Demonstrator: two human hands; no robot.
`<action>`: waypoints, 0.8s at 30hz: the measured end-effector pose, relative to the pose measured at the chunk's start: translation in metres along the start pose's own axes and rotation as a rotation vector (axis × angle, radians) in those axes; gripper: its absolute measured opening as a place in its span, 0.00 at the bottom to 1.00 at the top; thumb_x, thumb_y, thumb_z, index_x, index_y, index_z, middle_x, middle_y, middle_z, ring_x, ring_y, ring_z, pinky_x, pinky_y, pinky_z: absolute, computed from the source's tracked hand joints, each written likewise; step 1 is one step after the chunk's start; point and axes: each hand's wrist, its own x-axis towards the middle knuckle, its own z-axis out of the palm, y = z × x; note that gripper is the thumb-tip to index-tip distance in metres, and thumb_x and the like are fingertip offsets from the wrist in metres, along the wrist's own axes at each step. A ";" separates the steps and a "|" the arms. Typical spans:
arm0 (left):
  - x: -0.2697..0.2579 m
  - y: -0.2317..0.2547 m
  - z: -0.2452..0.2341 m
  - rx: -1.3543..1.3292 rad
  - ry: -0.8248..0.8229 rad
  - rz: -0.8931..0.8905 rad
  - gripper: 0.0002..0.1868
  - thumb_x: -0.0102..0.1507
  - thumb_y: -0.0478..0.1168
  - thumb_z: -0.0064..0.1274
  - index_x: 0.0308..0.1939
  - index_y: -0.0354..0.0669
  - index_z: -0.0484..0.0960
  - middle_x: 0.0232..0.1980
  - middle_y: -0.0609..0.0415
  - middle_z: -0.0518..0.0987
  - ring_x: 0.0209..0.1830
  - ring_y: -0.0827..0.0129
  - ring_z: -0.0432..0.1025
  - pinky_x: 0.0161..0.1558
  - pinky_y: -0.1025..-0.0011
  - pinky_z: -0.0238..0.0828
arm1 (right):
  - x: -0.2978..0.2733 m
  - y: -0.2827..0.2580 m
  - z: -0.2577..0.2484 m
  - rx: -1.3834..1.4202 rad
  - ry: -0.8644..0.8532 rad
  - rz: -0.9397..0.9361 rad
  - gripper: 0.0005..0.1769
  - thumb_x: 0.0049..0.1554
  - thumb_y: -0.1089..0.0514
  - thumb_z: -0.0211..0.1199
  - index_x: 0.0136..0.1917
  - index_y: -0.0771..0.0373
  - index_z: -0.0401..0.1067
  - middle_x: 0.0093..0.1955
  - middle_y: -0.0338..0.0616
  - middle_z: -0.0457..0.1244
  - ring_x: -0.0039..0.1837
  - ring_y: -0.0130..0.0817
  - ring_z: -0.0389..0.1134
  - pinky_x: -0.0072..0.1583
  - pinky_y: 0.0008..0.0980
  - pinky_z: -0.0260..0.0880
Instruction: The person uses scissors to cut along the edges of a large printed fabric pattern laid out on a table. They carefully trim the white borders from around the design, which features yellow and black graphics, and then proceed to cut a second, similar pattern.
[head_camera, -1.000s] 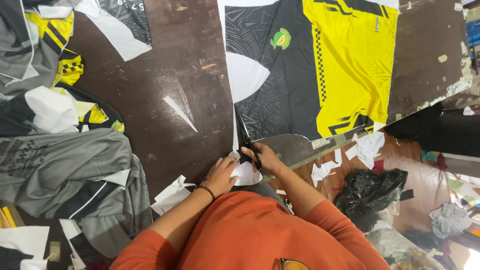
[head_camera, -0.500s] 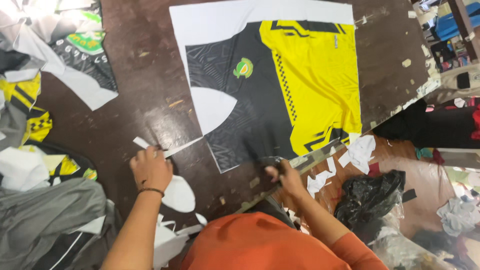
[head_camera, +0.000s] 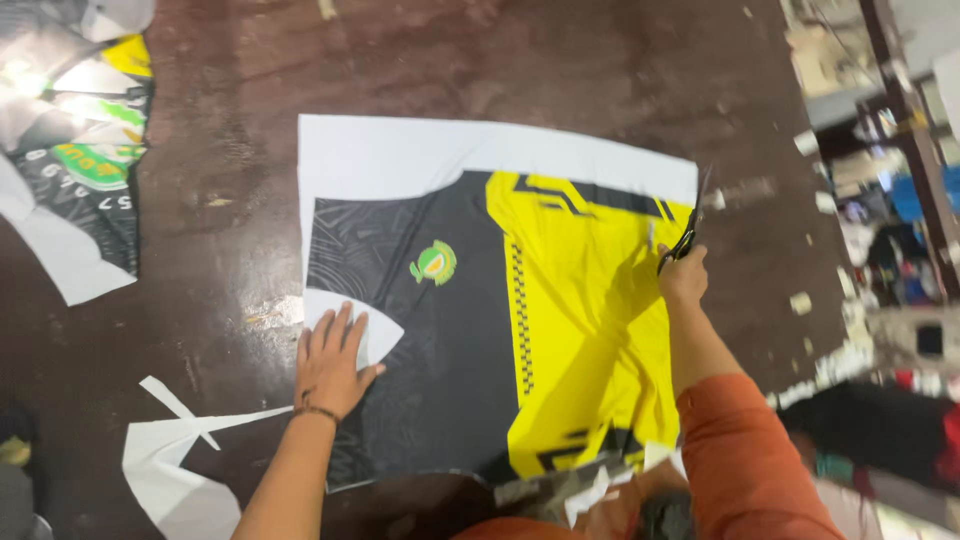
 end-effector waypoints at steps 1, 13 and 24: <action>0.001 0.001 0.006 -0.011 0.006 -0.042 0.45 0.61 0.64 0.54 0.78 0.62 0.57 0.84 0.57 0.52 0.84 0.59 0.45 0.80 0.49 0.40 | 0.020 -0.027 0.004 -0.003 -0.016 -0.040 0.27 0.66 0.34 0.61 0.58 0.55 0.56 0.50 0.58 0.68 0.53 0.56 0.72 0.52 0.52 0.72; -0.049 0.069 0.067 -0.195 0.436 -0.302 0.43 0.57 0.59 0.58 0.75 0.57 0.64 0.82 0.56 0.57 0.80 0.55 0.52 0.74 0.44 0.47 | 0.006 -0.425 0.025 0.543 -0.208 -0.945 0.23 0.62 0.42 0.65 0.55 0.53 0.55 0.62 0.41 0.70 0.63 0.46 0.72 0.61 0.42 0.65; -0.088 0.092 0.100 -0.144 0.269 -0.092 0.35 0.65 0.55 0.51 0.75 0.58 0.63 0.81 0.56 0.55 0.80 0.56 0.49 0.73 0.41 0.45 | -0.016 -0.259 -0.012 -0.066 -0.307 -0.519 0.22 0.69 0.39 0.53 0.56 0.57 0.54 0.58 0.58 0.66 0.61 0.70 0.63 0.68 0.62 0.41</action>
